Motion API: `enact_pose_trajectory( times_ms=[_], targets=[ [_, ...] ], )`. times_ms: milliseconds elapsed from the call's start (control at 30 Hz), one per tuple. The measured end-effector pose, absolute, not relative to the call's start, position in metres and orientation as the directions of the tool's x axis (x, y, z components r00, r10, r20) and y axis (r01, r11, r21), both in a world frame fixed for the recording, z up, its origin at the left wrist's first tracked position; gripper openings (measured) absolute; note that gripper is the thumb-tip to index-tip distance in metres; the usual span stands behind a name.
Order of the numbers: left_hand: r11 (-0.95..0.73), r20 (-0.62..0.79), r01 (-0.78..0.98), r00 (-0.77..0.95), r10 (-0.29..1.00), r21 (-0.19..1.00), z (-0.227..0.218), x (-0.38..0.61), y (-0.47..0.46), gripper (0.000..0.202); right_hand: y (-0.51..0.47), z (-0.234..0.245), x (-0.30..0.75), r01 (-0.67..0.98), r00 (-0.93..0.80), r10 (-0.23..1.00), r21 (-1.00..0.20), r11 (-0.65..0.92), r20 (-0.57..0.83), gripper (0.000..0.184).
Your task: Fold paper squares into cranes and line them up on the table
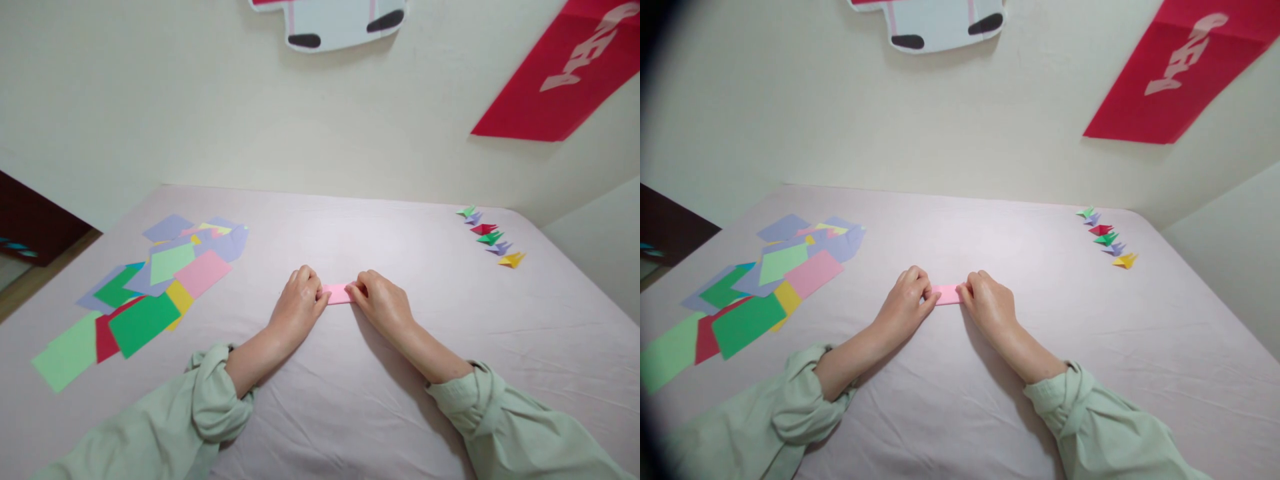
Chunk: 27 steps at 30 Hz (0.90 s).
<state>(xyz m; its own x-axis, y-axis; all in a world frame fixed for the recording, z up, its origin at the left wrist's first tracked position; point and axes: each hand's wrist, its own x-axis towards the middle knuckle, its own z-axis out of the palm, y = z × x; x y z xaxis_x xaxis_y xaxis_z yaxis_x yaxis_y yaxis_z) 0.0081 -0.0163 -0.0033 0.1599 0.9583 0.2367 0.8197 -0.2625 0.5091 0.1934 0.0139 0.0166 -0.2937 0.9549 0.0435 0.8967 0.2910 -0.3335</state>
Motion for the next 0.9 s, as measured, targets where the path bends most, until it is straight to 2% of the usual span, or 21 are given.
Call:
enact_pose_trajectory(
  times_ms=[233,367,500,633,767,900],
  targets=[
    [-0.237,0.212,0.846,0.151,0.965,0.477,0.002,0.011,-0.017,0.015,0.013,0.021,0.192,0.910,-0.277,0.961,-0.318,0.265,0.009,0.025],
    [-0.215,0.213,0.887,0.137,0.967,0.409,0.005,0.013,-0.020,0.006,0.013,0.019,0.192,0.912,-0.277,0.961,-0.309,0.268,0.015,0.024],
    [-0.294,0.277,0.908,0.212,0.937,0.298,0.005,0.018,-0.029,0.027,0.013,0.018,0.193,0.910,-0.288,0.957,-0.303,0.282,0.027,0.024],
    [-0.454,0.277,0.864,0.391,0.877,0.218,0.002,0.028,-0.044,0.033,0.013,0.019,0.193,0.909,-0.287,0.958,-0.307,0.280,0.023,0.024],
    [-0.430,0.197,0.884,0.396,0.897,0.180,-0.002,0.034,-0.056,0.054,0.013,0.019,0.193,0.901,-0.289,0.957,-0.330,0.281,0.026,0.023],
    [-0.415,0.172,0.893,0.387,0.906,0.176,-0.002,0.035,-0.058,0.058,0.014,0.017,0.194,0.892,-0.285,0.958,-0.356,0.279,0.035,0.022]
  ],
)
